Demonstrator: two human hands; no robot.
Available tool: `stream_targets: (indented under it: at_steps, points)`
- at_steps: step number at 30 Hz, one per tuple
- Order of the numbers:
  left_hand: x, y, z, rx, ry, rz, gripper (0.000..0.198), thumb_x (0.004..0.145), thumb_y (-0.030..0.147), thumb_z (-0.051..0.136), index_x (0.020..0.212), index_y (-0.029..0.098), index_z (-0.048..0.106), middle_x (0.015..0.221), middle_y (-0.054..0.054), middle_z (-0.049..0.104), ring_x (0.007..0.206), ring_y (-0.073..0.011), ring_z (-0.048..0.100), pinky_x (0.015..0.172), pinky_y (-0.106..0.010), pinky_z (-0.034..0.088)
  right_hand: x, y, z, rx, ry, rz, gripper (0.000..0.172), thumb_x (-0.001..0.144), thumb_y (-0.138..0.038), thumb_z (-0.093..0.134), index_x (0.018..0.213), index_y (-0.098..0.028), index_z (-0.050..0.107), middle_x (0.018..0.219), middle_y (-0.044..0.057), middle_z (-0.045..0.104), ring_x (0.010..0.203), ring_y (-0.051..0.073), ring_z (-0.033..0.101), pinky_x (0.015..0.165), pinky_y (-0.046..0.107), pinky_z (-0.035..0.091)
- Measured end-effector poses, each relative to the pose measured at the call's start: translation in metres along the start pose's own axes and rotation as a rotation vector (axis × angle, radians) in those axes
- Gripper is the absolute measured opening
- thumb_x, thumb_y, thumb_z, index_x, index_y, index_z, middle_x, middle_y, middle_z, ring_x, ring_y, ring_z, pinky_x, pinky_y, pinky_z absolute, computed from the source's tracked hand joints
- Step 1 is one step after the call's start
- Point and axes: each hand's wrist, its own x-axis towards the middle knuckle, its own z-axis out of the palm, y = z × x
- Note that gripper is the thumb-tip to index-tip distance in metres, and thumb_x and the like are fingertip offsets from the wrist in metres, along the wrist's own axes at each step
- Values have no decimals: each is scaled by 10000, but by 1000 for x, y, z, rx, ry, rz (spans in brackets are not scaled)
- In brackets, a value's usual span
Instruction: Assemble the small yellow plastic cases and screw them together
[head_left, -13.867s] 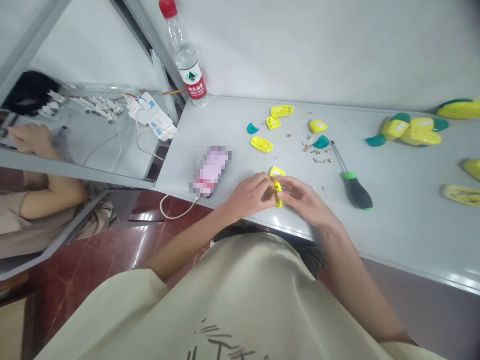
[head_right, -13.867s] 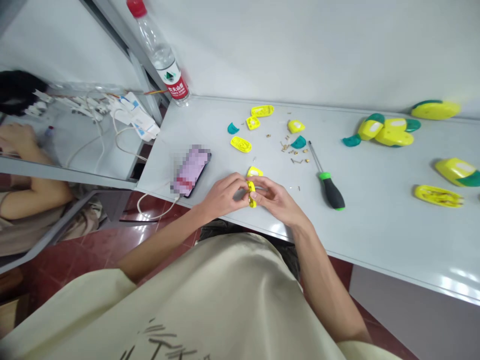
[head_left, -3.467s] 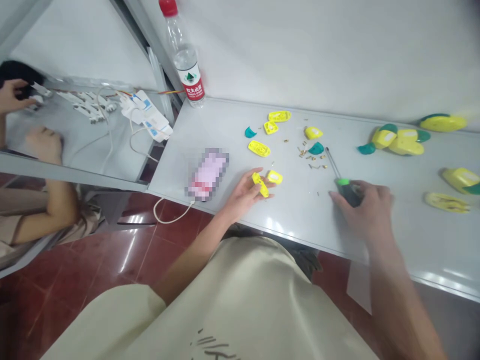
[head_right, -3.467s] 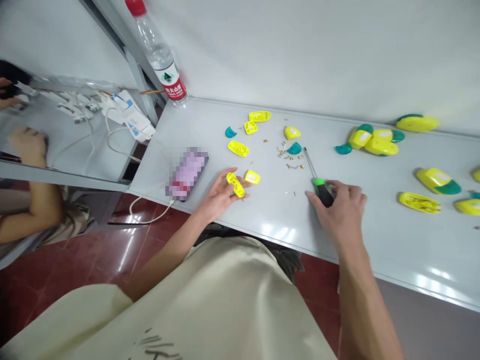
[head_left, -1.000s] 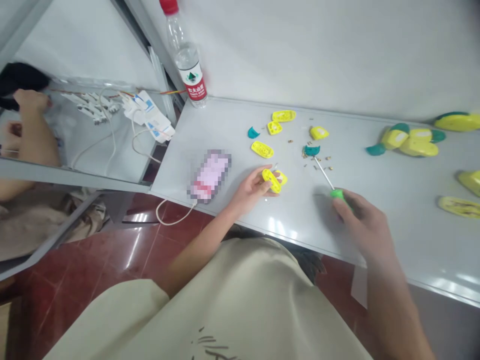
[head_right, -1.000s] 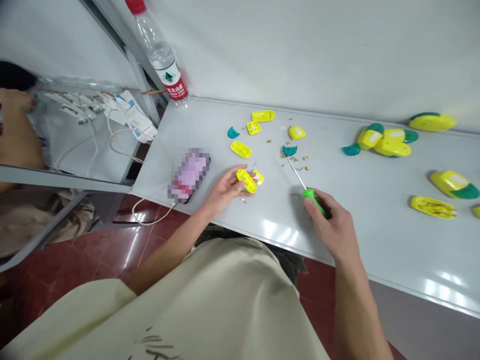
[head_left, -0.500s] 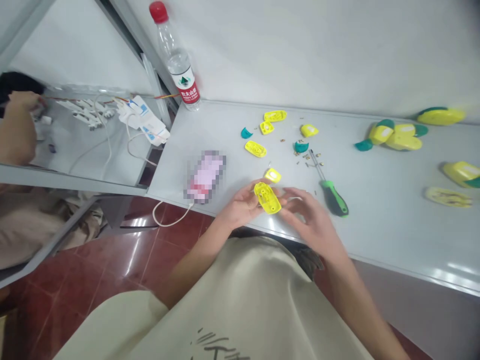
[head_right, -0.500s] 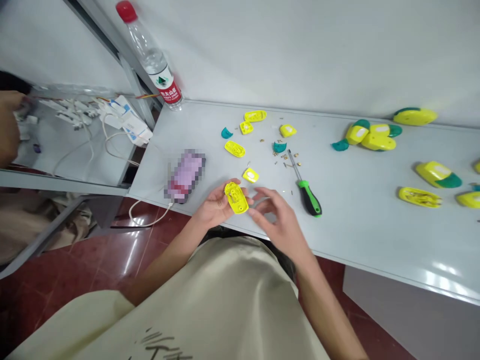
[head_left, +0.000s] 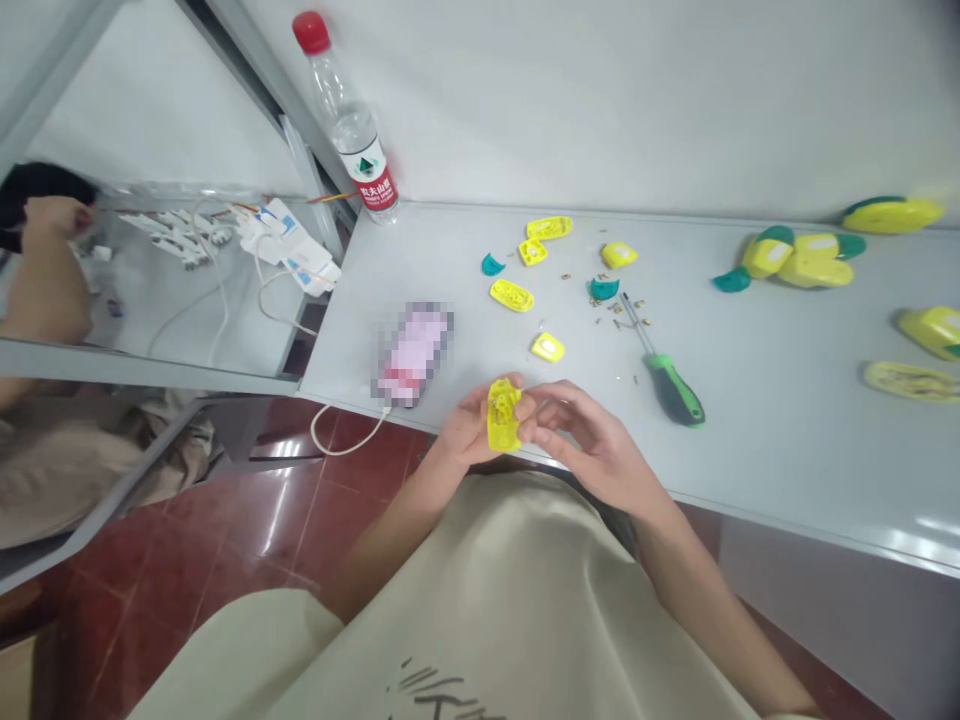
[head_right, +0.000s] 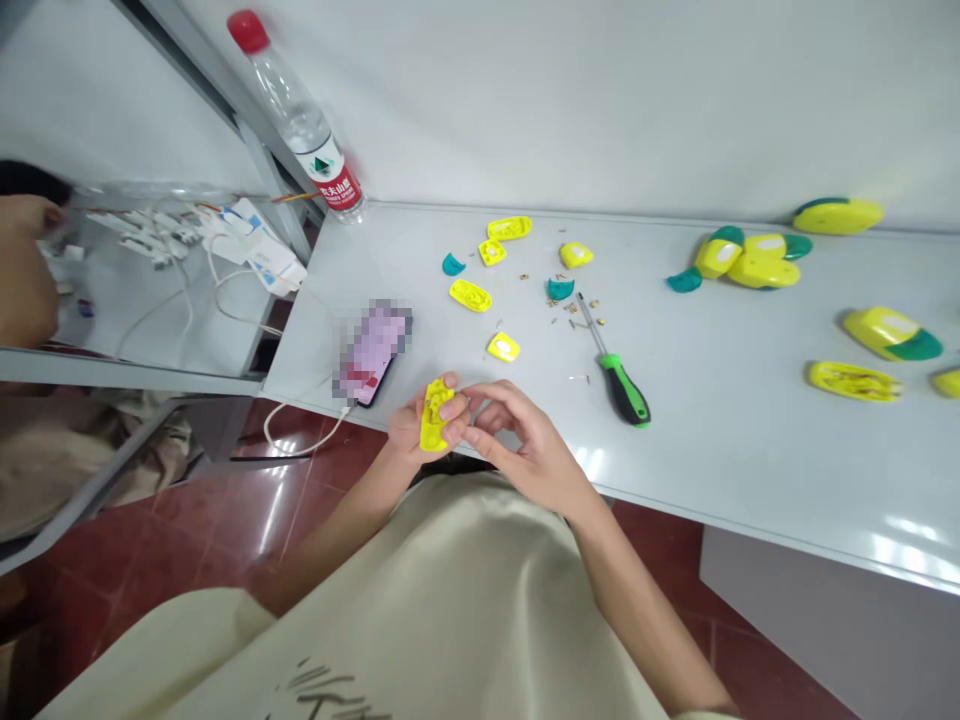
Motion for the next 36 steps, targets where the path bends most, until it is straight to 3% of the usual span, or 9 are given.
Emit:
stream_targets:
  at_steps: [7,10,12,14,17,22,28,33,36]
  points:
    - [-4,1,0,9,-1,-7,587,510,517,910,915,218,609,637,33,559,493,-104,519,519,-258,428,1,-6,-1,-40,-60,-49,438,935,-248,635,1347,-377,558,1128,30,581,883,149,603,857,349,539]
    - [4,4,0,60,69,84,621,558,488,911,1044,216,637,817,-9,666,690,-142,643,683,-274,502,5,2,-6,-46,-58,-1,509,930,-301,643,1415,-360,502,1252,58,565,968,172,615,890,370,550]
    - [14,8,1,151,131,180,571,685,425,865,1165,229,627,1019,-42,706,929,-179,693,867,-302,505,10,10,-13,-34,6,49,579,915,-353,660,1453,-355,443,1351,76,527,980,172,627,884,381,568]
    - [24,11,1,268,171,231,515,785,418,796,1233,248,607,1162,-64,703,1111,-216,670,994,-349,468,13,16,-20,-3,66,85,648,892,-402,684,1472,-372,396,1423,83,485,945,158,640,855,387,590]
    - [34,12,2,484,160,203,510,830,417,755,1288,253,601,1283,-87,676,1214,-240,631,1061,-382,442,16,20,-26,-9,92,102,721,860,-452,711,1489,-384,366,1481,92,465,1026,182,650,855,391,602]
    - [38,6,5,539,122,167,588,847,394,736,1391,285,541,1349,-84,650,1313,-254,573,1135,-406,397,19,26,-21,-215,306,102,567,869,-499,683,1379,-284,559,1361,111,605,1044,209,665,844,368,600]
    - [37,8,3,684,134,125,615,895,390,672,1472,305,477,1485,-55,549,1404,-265,487,1187,-401,350,21,35,-20,-376,407,29,445,893,-450,661,1287,-243,663,1328,112,659,1143,240,655,935,400,576]
    - [35,13,0,715,83,176,632,906,456,651,1475,256,460,1480,-117,548,1310,-260,584,1135,-406,424,16,32,-32,-438,452,26,398,883,-444,674,1226,-245,699,1261,106,661,1145,246,640,901,397,589]
    - [29,16,-1,731,87,215,566,917,477,627,1412,235,498,1407,-151,604,1193,-254,664,1046,-407,485,11,38,-41,-581,513,28,408,893,-451,655,1234,-233,701,1193,130,649,1052,252,652,835,406,598]
